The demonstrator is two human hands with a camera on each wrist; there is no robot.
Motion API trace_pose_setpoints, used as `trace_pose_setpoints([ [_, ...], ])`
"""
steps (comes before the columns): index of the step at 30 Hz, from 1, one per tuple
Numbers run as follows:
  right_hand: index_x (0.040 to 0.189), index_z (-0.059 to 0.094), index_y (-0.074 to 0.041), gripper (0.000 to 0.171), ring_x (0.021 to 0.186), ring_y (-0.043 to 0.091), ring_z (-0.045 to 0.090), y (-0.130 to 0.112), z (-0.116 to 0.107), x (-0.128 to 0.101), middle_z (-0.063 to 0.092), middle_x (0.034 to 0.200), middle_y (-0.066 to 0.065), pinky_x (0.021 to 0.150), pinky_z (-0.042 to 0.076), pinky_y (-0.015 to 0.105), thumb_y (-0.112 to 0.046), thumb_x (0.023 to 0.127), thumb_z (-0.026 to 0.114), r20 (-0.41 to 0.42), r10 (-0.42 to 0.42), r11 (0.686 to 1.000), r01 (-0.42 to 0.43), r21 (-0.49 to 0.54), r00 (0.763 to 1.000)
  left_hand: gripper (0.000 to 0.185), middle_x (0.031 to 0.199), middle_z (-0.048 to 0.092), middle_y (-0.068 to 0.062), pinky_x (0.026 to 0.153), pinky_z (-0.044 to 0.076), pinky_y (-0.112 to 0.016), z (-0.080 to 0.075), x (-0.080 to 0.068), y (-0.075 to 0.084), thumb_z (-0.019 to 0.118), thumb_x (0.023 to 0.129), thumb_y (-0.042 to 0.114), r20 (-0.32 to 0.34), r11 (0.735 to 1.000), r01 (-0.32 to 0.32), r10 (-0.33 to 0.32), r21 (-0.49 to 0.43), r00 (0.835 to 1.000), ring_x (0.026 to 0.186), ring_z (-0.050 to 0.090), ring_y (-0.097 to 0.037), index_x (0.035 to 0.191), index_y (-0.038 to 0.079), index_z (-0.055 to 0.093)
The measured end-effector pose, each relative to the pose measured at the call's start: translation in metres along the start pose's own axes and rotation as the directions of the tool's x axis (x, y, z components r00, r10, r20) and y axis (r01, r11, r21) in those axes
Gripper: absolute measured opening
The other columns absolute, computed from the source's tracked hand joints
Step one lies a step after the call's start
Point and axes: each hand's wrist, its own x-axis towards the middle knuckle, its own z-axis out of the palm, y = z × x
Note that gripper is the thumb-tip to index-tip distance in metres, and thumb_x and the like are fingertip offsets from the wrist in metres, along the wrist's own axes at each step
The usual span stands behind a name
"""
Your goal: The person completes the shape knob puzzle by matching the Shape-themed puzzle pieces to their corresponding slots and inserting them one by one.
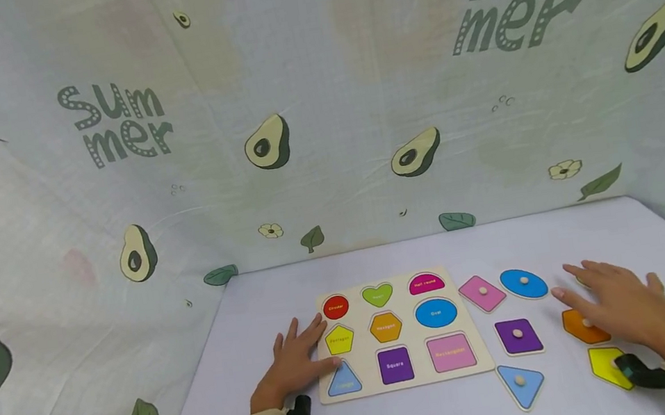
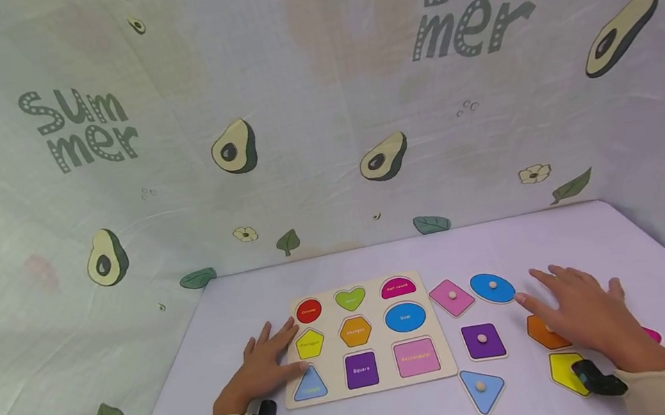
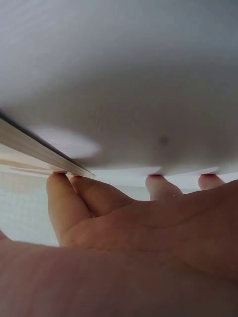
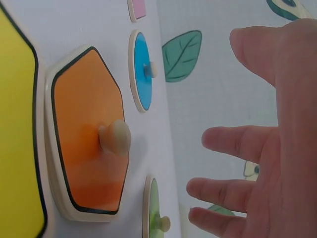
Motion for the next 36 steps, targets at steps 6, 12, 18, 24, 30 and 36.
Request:
trace_pose_setpoints([
  [6, 0.135, 0.054, 0.004, 0.078, 0.121, 0.06, 0.035, -0.005, 0.002, -0.002, 0.044, 0.136, 0.04, 0.092, 0.013, 0.086, -0.064, 0.097, 0.048, -0.014, -0.04, 0.999, 0.04, 0.026, 0.999, 0.107, 0.164, 0.028, 0.006, 0.116, -0.003, -0.067, 0.0, -0.001, 0.003, 0.073, 0.066, 0.075, 0.014, 1.0, 0.009, -0.009, 0.006, 1.0, 0.152, 0.004, -0.041, 0.156, 0.027, 0.039],
  [12, 0.133, 0.057, 0.005, 0.076, 0.121, 0.059, 0.041, -0.013, 0.004, -0.002, 0.048, 0.134, 0.039, 0.092, 0.027, 0.082, -0.061, 0.096, 0.052, -0.02, -0.078, 0.997, 0.078, 0.028, 0.997, 0.105, 0.164, 0.028, 0.005, 0.115, -0.003, -0.068, -0.001, -0.001, 0.003, 0.073, 0.068, 0.072, 0.006, 1.0, -0.012, 0.012, -0.003, 1.0, 0.151, 0.004, -0.042, 0.156, 0.027, 0.039],
  [18, 0.133, 0.059, 0.003, 0.075, 0.121, 0.056, 0.044, -0.02, 0.005, -0.002, 0.053, 0.133, 0.035, 0.093, 0.037, 0.076, -0.062, 0.096, 0.054, -0.011, -0.12, 0.991, 0.12, 0.053, 0.993, 0.099, 0.164, 0.027, 0.005, 0.114, -0.004, -0.069, 0.001, 0.0, 0.003, 0.072, 0.072, 0.07, -0.003, 1.0, -0.02, 0.02, -0.006, 1.0, 0.151, 0.004, -0.043, 0.156, 0.027, 0.039],
  [24, 0.13, 0.061, 0.005, 0.073, 0.121, 0.056, 0.045, -0.039, 0.011, 0.0, 0.055, 0.132, 0.034, 0.094, 0.037, 0.075, -0.059, 0.094, 0.059, -0.044, -0.154, 0.986, 0.156, 0.058, 0.987, 0.092, 0.164, 0.028, 0.004, 0.113, -0.004, -0.071, 0.003, 0.0, 0.005, 0.073, 0.076, 0.066, -0.019, 1.0, -0.014, 0.013, -0.016, 1.0, 0.151, 0.005, -0.044, 0.154, 0.028, 0.042],
  [30, 0.132, 0.061, 0.001, 0.071, 0.124, 0.055, 0.044, -0.056, 0.019, 0.01, 0.053, 0.136, 0.032, 0.096, 0.037, 0.074, -0.058, 0.094, 0.06, -0.046, -0.176, 0.978, 0.18, 0.103, 0.983, 0.088, 0.163, 0.031, 0.003, 0.113, -0.002, -0.071, 0.003, 0.0, 0.009, 0.072, 0.078, 0.065, -0.045, 1.0, 0.006, -0.006, 0.002, 0.999, 0.15, 0.008, -0.044, 0.153, 0.028, 0.044],
  [36, 0.131, 0.063, -0.001, 0.062, 0.125, 0.052, 0.046, -0.066, 0.028, 0.022, 0.055, 0.135, 0.028, 0.096, 0.039, 0.072, -0.051, 0.094, 0.064, -0.063, -0.183, 0.969, 0.191, 0.154, 0.981, 0.085, 0.162, 0.032, 0.002, 0.113, -0.002, -0.071, 0.004, 0.001, 0.014, 0.068, 0.08, 0.065, -0.06, 1.0, 0.017, -0.017, 0.003, 0.998, 0.15, 0.007, -0.044, 0.153, 0.029, 0.044],
])
